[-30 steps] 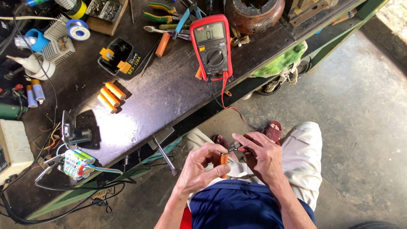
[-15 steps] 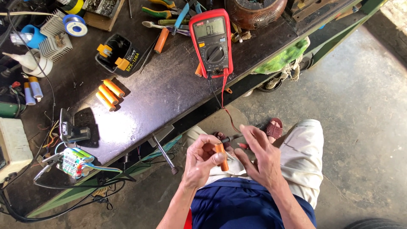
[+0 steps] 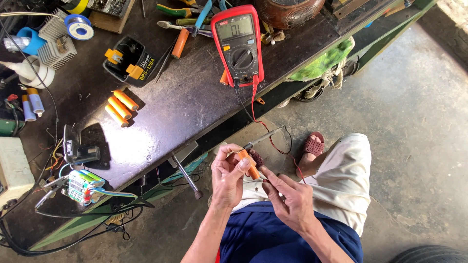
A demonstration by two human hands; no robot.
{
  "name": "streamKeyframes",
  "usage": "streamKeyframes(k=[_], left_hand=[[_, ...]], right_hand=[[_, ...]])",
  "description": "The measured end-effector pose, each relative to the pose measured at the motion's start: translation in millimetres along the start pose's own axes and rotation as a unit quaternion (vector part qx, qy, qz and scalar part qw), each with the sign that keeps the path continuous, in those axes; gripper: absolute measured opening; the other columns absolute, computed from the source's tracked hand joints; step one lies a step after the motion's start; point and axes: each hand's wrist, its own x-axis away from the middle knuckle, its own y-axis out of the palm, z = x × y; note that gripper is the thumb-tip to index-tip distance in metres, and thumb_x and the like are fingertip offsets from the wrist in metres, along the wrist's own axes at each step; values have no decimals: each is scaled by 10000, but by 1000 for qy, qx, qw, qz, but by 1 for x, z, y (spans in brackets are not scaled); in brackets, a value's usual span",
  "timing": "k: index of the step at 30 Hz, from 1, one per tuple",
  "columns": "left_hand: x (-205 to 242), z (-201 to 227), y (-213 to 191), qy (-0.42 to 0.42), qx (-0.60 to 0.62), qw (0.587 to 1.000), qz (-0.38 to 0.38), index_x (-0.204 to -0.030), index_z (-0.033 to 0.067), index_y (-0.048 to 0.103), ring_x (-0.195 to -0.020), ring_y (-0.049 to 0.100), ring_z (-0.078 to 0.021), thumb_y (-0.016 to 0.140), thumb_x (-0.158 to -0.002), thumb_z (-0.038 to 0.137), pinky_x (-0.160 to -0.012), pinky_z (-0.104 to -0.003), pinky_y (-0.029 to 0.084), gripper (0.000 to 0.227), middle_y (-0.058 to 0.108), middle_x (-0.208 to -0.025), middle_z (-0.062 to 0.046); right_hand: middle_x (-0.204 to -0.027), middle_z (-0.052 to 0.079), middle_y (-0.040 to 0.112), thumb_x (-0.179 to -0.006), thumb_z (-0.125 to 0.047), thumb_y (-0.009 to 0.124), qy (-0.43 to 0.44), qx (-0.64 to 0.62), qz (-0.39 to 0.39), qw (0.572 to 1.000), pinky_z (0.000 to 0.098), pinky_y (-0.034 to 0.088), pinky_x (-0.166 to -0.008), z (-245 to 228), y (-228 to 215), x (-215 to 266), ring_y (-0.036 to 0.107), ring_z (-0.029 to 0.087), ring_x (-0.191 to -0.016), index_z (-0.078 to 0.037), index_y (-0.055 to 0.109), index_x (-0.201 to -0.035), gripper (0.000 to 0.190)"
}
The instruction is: The person uses a digital multimeter to measure the voltage of several orange cylindrical batteries. They pick up each battery, touch the multimeter probes to the terminals, observe the reading, and place the battery back on the workbench. The process is repeated for multiple batteries.
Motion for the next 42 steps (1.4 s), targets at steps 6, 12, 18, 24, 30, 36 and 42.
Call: streamKeyframes(k=[6, 12, 18, 24, 30, 36, 42], left_hand=[[-1, -3, 2, 2, -7, 1000, 12, -1078, 76, 622, -751, 709, -204, 823, -838, 84, -570, -253, 506, 313, 626, -780, -42], [-2, 15, 5, -26, -18, 999, -17, -1016, 58, 601, -601, 654, -220, 838, -825, 142, -456, -313, 516, 315, 569, -794, -45], [18, 54, 4, -82, -56, 980, -173, -1062, 28, 658, -581, 719, -242, 788, -873, -4, -485, -287, 587, 232, 701, -816, -116], [20, 8, -11, -91, 69, 990, -77, -1318, -30, 585, -790, 716, -274, 739, -858, -31, -645, -357, 620, 485, 714, -894, -198], [20, 10, -5, -100, 91, 990, 40, -765, 71, 531, -828, 771, -376, 774, -695, -161, -717, -322, 609, 343, 681, -850, -169], [29, 7, -2, -122, 82, 986, -74, -1400, -14, 598, -831, 639, -186, 652, -997, 101, -765, -252, 550, 423, 677, -1102, -119], [24, 6, 1, -94, 7, 993, -72, -1267, 35, 587, -759, 602, -128, 700, -959, 128, -673, -238, 475, 341, 613, -998, -56]], right_hand=[[-683, -72, 473, -973, -188, 702, 1, 15, 19, 1000, 264, 359, -426, 0, 9, 2, 355, 101, -486, -176, 650, -1380, 410], [-703, -20, 476, -959, -162, 700, -8, -103, -38, 994, 265, 320, -432, 3, 2, -7, 357, 95, -504, -94, 658, -1363, 412], [-1362, 190, 634, -887, -312, 772, -2, -28, 30, 999, 361, 577, -994, 20, -22, -30, 657, 283, -1234, -37, 570, -1402, 617], [-1048, 127, 734, -1023, -216, 565, -9, -157, -99, 983, 304, 568, -699, 37, 16, -26, 740, 233, -823, -55, 651, -1328, 356], [-1147, -10, 713, -785, 18, 709, -4, 34, -35, 999, 299, 400, -779, 59, -2, -20, 695, 122, -947, -282, 669, -1370, 659], [-1092, -46, 670, -871, -65, 736, -43, 98, -22, 994, 281, 525, -655, 41, -13, -39, 689, 115, -839, -307, 683, -1338, 528], [-1129, -34, 680, -839, -36, 675, -28, 102, -32, 994, 312, 554, -703, 42, -14, -45, 698, 146, -918, -326, 676, -1351, 589]])
